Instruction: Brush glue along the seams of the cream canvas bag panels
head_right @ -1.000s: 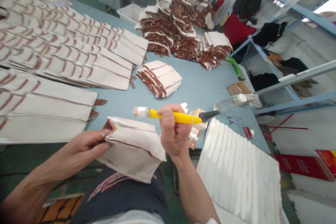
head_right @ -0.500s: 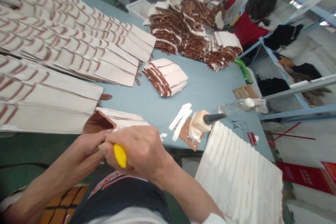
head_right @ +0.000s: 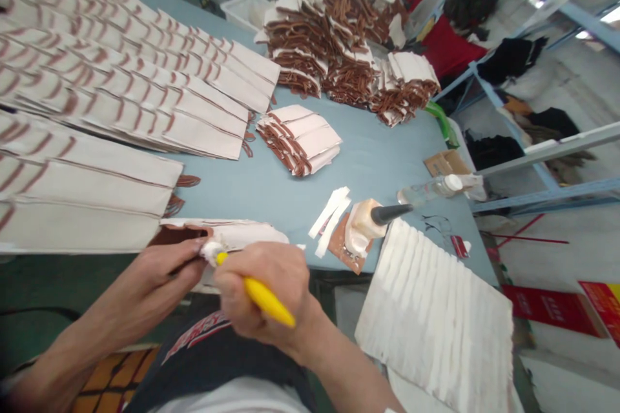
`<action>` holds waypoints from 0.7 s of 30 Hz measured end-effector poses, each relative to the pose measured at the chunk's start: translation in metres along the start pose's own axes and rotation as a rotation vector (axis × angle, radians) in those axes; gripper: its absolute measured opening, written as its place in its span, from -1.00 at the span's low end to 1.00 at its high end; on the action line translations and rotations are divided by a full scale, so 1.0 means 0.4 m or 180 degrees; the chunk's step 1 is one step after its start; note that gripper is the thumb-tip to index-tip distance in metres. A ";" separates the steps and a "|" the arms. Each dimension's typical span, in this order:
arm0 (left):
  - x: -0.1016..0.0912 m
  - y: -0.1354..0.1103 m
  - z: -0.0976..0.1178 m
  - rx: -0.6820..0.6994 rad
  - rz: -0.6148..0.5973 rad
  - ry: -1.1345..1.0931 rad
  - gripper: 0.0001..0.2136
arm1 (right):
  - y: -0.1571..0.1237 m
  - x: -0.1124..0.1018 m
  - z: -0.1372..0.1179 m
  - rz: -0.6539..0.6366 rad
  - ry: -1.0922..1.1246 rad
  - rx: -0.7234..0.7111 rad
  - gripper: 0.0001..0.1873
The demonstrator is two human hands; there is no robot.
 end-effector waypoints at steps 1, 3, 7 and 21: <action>-0.004 0.004 0.003 -0.0003 0.0020 0.0032 -0.74 | -0.003 -0.014 0.015 0.0137 -0.0060 0.0148 -0.66; -0.011 0.011 0.009 0.0022 0.0071 0.0056 -0.74 | -0.008 -0.033 0.035 0.0270 -0.0180 0.0340 -0.69; -0.007 0.023 0.013 0.0049 0.0073 -0.0034 -0.75 | -0.007 -0.005 0.006 0.0024 -0.0085 0.0072 -0.69; 0.003 0.065 -0.026 -0.0839 -0.0664 -0.1976 -0.72 | -0.007 -0.120 0.136 0.0790 0.1153 0.0802 -0.66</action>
Point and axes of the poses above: each hand's wrist, its own y-axis towards the middle knuckle, its own x-axis out of the palm, z = x × y, the point moved 8 cm from there along y, towards the middle knuckle, and after that the axes turned 1 degree about -y, right-handed, at the moved point
